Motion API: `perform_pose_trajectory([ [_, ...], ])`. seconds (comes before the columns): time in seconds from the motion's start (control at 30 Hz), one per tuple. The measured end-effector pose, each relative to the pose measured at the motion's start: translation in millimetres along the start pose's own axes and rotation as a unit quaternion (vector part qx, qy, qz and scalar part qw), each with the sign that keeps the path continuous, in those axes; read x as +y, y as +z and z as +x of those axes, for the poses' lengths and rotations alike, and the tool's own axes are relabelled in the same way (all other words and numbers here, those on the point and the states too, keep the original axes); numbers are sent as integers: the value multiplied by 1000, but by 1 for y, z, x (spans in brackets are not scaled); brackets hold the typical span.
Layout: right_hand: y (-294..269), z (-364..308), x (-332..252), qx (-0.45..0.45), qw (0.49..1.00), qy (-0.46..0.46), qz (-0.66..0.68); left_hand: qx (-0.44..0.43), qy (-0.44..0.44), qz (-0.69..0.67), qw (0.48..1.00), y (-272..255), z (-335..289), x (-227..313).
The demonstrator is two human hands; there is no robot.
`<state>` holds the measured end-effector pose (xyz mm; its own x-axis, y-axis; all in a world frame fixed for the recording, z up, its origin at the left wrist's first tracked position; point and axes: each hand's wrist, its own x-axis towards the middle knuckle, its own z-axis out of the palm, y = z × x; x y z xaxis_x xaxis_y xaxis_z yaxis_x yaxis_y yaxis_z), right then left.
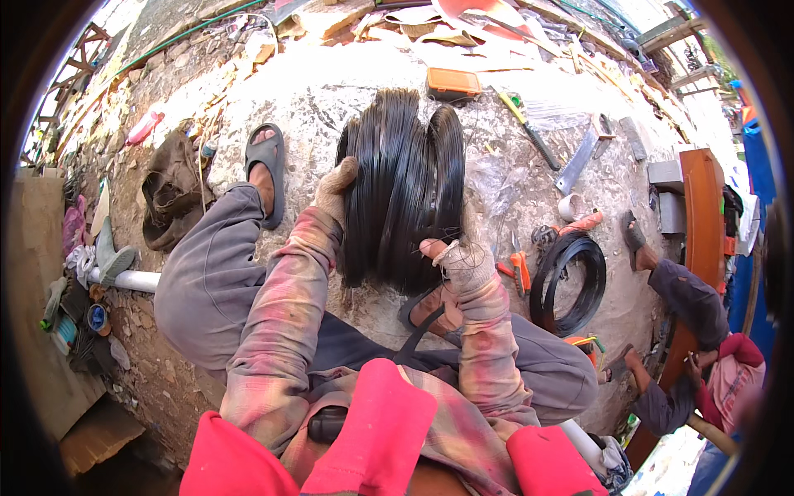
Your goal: The person prepares segments of black binding wire by pulling wire from a large coil, measuring it against a smaller guide coil, and cutting the wire with pliers while sitting on the ground.
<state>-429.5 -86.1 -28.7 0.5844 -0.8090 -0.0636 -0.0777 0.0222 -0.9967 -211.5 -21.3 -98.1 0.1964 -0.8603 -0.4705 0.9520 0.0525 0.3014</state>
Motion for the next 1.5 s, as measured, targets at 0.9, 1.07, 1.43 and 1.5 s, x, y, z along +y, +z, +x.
perform_pose_trajectory([
  [0.9,23,10,-19,6,990,100,101,-145,-124,69,979,7,-6,0],
  [1.07,4,13,-14,22,992,87,86,-262,-180,10,948,8,-12,0],
  [1.43,-47,23,1,84,978,186,34,-294,-92,-68,949,8,-24,12],
  [1.5,-51,25,2,76,981,180,6,-299,-106,-85,944,3,-23,12],
])
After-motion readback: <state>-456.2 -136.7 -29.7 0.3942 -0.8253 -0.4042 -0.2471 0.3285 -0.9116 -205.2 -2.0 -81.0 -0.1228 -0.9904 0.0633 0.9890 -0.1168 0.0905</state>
